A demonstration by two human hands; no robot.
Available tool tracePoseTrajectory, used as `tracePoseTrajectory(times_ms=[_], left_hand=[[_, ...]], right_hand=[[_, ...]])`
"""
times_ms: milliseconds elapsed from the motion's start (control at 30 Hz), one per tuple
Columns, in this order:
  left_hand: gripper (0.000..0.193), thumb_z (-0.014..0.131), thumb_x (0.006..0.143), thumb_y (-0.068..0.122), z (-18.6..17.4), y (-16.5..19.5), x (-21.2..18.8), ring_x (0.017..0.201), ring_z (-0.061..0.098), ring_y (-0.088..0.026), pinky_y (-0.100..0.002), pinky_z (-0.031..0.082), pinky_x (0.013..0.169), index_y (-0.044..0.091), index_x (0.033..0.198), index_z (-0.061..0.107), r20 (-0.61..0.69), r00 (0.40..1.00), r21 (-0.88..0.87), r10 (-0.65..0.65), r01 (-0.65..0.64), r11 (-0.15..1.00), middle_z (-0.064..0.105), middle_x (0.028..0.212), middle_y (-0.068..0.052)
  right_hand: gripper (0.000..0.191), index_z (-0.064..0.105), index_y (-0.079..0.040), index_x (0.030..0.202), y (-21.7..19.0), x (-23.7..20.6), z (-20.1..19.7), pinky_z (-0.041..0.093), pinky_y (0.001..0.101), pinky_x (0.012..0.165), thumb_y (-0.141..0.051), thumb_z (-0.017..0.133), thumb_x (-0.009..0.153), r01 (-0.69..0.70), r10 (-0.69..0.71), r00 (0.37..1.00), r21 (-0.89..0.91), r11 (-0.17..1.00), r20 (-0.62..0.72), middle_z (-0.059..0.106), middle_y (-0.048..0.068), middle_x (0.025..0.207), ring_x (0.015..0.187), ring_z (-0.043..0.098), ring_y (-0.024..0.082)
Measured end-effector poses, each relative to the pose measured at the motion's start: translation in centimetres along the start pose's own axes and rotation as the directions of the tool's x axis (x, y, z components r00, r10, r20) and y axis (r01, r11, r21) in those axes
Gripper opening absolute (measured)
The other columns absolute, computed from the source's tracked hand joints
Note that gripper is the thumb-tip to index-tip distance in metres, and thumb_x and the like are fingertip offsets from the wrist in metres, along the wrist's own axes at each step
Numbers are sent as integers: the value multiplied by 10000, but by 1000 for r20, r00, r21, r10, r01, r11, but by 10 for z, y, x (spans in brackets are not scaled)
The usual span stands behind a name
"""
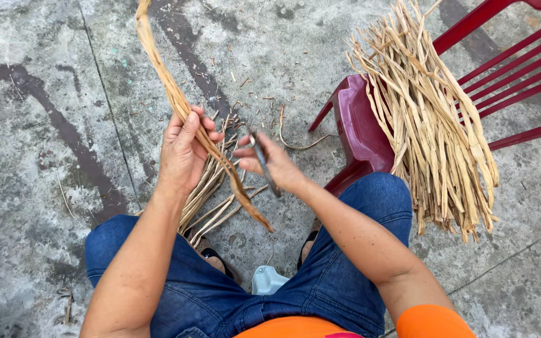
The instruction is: The person sits on the floor and uses shears to trim and split dried sticks. They handle the sticks one at a time, cutting them to length and occasionally splitting them before placing them into a pile.
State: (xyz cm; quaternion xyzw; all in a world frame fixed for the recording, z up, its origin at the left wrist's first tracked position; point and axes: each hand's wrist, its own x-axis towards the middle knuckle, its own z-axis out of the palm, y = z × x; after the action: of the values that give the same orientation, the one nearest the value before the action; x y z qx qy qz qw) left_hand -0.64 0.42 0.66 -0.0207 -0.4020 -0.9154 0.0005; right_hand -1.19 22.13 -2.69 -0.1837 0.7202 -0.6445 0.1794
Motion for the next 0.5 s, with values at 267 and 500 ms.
tracePoseTrajectory(times_ms=[267,500], left_hand=[[122,568,1097,222,16,6,15,747,663,-136,-374,586,790,113,1113,620,-111,988,-180,112,-131,975,667,834,-9],[246,480,1138,304,-31,49,30,618,570,-124,-347,568,654,99,1074,599,-301,907,-101,295,-338,936,579,721,9]], right_hand=[[380,583,-37,1237,8,-5,18,576,260,580,-203,743,935,-167,147,983,191,967,114,693,57,822,666,679,114],[398,578,-47,1203,7,-2,-8,447,226,468,-216,789,911,-99,97,995,95,991,21,630,17,731,576,573,72]])
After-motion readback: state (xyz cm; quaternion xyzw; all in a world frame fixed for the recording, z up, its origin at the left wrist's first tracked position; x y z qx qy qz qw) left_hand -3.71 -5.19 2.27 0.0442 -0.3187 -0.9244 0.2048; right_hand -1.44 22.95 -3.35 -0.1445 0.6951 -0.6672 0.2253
